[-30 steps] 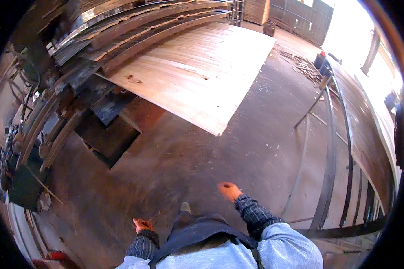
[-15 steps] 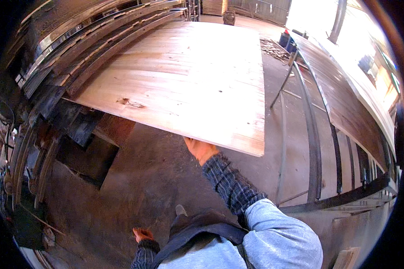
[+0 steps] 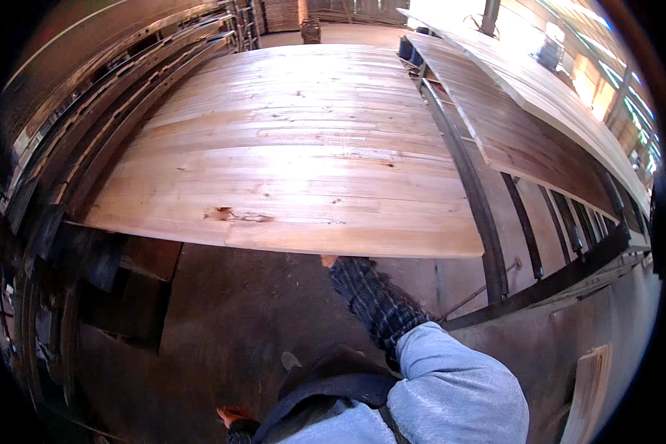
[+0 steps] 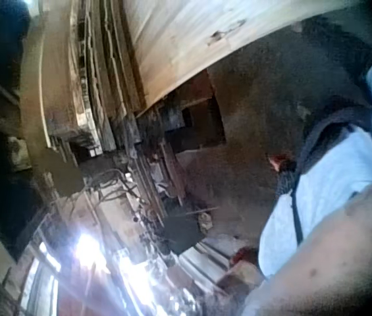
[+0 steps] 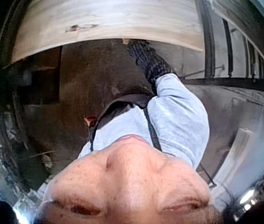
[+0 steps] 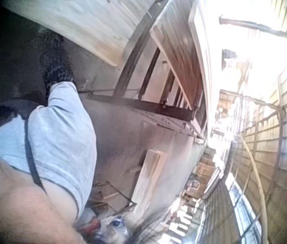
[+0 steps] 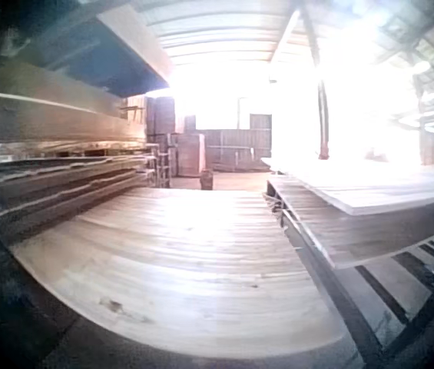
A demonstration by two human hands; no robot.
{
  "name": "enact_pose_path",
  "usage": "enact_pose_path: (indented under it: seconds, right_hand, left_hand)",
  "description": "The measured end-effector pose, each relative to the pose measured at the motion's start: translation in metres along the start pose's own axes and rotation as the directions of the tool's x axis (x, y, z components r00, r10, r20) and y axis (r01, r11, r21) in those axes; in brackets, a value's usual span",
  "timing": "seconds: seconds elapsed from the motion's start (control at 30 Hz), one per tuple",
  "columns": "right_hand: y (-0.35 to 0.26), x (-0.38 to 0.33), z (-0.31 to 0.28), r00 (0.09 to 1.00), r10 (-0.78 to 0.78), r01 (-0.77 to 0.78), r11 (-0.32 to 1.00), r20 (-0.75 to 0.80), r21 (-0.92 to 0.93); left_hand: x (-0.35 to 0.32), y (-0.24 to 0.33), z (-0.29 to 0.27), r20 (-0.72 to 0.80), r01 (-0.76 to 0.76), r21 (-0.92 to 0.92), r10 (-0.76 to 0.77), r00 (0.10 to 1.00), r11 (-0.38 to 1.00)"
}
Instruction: The person unloads wood boards from a large industrial press, wipes down the press surfaces with a metal rod and cloth, and then feeds stacks of curved wood trim into a roller machine after interacting with a control panel.
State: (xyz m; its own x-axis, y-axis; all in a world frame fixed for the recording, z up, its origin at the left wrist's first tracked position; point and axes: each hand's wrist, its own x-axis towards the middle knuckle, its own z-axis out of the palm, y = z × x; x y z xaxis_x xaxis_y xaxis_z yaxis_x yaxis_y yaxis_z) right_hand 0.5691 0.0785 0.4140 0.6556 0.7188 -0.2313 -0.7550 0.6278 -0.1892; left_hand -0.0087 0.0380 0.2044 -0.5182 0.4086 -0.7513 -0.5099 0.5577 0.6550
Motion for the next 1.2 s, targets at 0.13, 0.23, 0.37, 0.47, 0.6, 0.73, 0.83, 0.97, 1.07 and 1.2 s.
enact_pose_path:
  seconds: [0.13, 0.23, 0.37, 0.47, 0.6, 0.73, 0.83, 0.97, 1.07, 1.2]
  right_hand:
    - [0.02, 0.008, 0.011, 0.998, -0.039, 0.033, 0.995, -0.058, -0.096]
    - [0.026, 0.018, 0.016, 0.992, -0.103, 0.092, 0.985, -0.067, -0.148]
    - [-0.018, 0.018, 0.005, 0.974, -0.207, 0.187, 0.965, -0.096, -0.183]
    - [-0.074, 0.016, -0.006, 0.954, -0.283, 0.263, 0.949, -0.103, -0.171]
    - [-0.178, -0.013, -0.043, 0.901, -0.412, 0.356, 0.881, -0.135, -0.31]
    - [-0.283, -0.05, -0.083, 0.819, -0.538, 0.447, 0.816, -0.199, -0.367]
    - [-0.354, -0.07, -0.101, 0.762, -0.601, 0.478, 0.774, -0.242, -0.415]
    - [-0.359, -0.073, -0.119, 0.811, -0.539, 0.414, 0.805, -0.23, -0.426]
    - [-0.285, -0.083, -0.125, 0.967, -0.253, 0.209, 0.868, -0.039, -0.451]
    - [-0.15, -0.151, -0.032, 0.907, 0.418, -0.252, 0.429, -0.056, -0.867]
  left_hand:
    - [0.011, 0.019, 0.027, 0.036, 0.004, -0.038, -0.003, 0.999, 0.999]
    - [0.05, 0.029, 0.05, 0.053, -0.102, -0.004, 0.102, 0.993, 0.995]
    - [0.097, 0.053, 0.045, 0.002, 0.114, -0.07, -0.114, 0.993, 0.991]
    - [0.11, 0.051, 0.032, 0.122, 0.087, -0.129, -0.071, 0.99, 0.988]
    - [0.039, 0.022, 0.007, 0.046, 0.0, -0.205, 0.01, 0.999, 0.979]
    - [0.037, 0.022, -0.023, 0.112, -0.062, -0.147, 0.079, 0.991, 0.987]
    - [0.012, -0.026, -0.045, 0.085, -0.072, -0.167, 0.087, 0.993, 0.983]
    - [-0.034, -0.076, -0.078, 0.028, -0.052, -0.23, 0.06, 0.998, 0.972]
    - [-0.078, -0.12, -0.111, 0.114, -0.036, -0.219, 0.063, 0.991, 0.975]
    - [-0.156, -0.164, -0.142, 0.087, -0.036, -0.232, 0.057, 0.995, 0.972]
